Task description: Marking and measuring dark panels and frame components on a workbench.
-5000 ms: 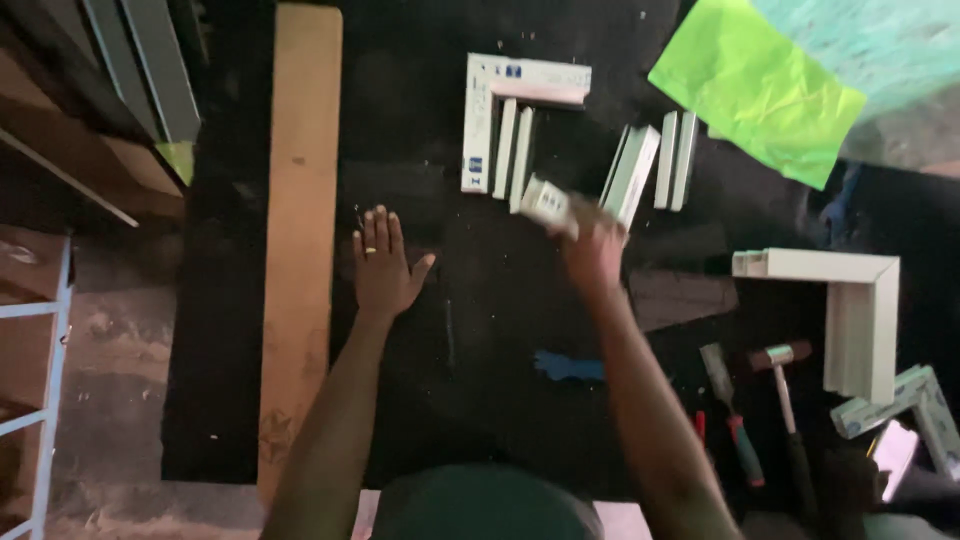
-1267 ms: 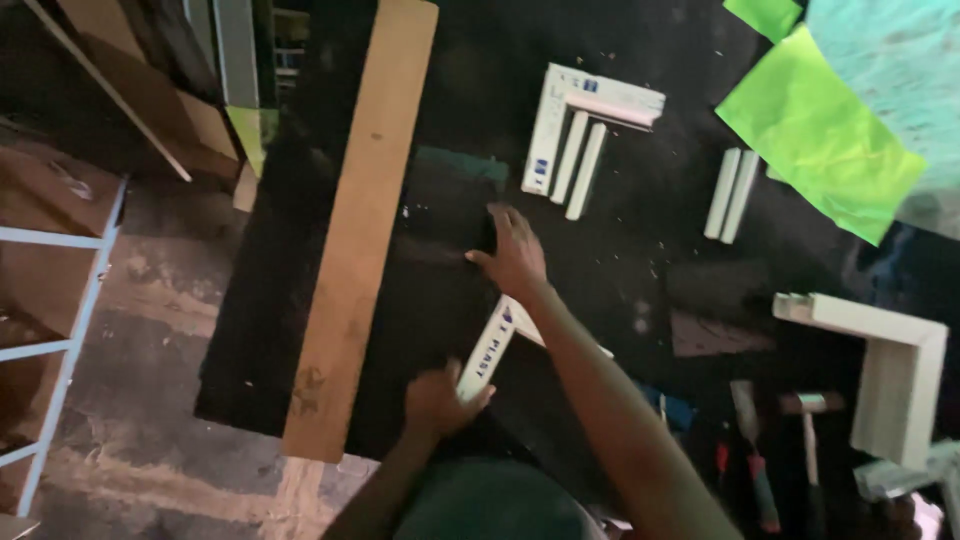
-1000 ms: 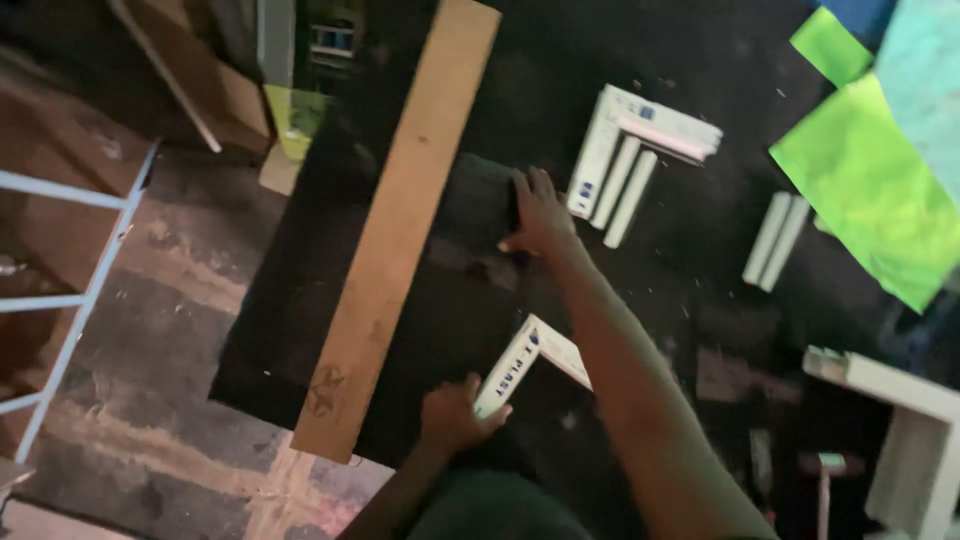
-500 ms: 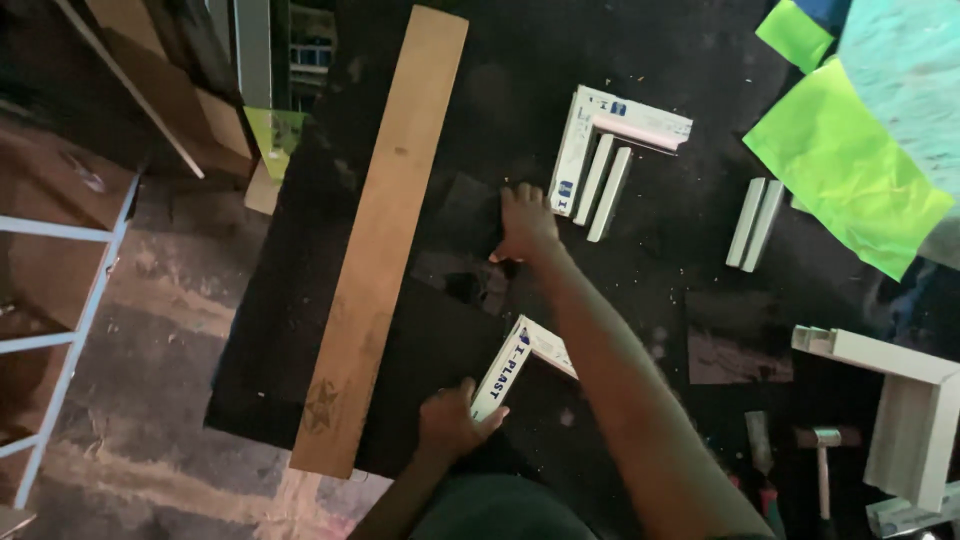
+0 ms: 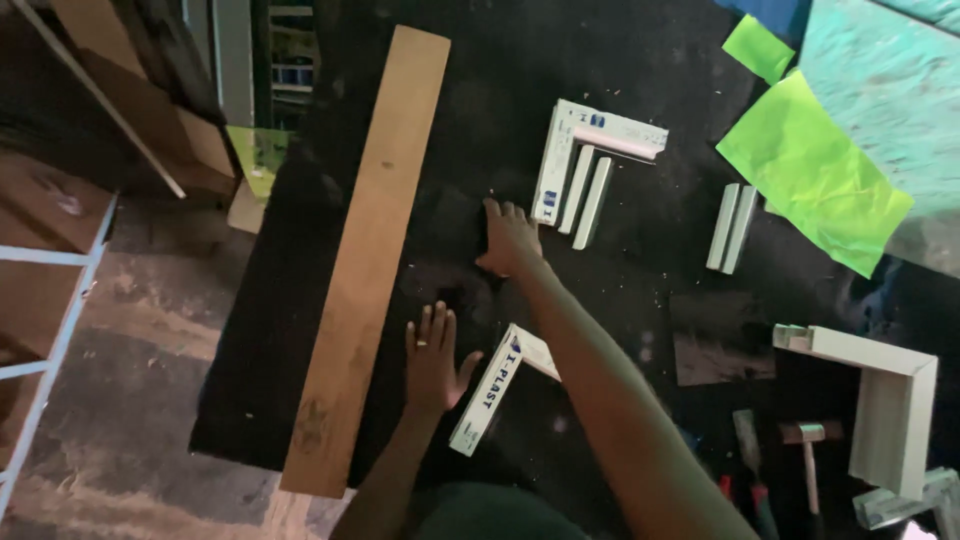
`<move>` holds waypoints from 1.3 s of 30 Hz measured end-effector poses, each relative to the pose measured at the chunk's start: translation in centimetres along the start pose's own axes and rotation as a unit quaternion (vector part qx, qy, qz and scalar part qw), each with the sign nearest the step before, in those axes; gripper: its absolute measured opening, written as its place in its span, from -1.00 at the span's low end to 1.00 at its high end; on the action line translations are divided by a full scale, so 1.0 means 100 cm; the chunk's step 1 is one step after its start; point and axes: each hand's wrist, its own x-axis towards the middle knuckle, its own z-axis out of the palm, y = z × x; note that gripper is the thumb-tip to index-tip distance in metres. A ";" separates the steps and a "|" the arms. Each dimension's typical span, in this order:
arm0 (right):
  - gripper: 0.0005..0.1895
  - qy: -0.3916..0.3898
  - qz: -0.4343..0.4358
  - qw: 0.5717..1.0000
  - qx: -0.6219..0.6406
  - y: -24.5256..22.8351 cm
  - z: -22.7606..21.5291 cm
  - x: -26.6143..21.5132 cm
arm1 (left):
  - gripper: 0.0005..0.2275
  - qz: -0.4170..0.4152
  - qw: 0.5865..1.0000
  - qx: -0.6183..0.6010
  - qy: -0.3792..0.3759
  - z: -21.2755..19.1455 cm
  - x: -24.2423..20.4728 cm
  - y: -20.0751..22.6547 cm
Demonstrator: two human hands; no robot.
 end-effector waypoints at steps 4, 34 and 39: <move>0.11 -0.013 0.039 0.998 0.057 0.014 0.014 -0.005 | -0.28 0.012 0.999 -0.040 0.021 0.003 -0.024 0.000; -0.79 0.096 0.209 0.493 0.839 0.168 0.250 -0.432 | -0.48 -0.022 0.993 -0.110 0.043 0.000 -0.116 0.045; -0.67 0.108 0.185 0.399 0.892 0.147 0.276 -0.449 | -0.60 -0.068 0.990 -0.098 -0.075 0.013 -0.132 0.029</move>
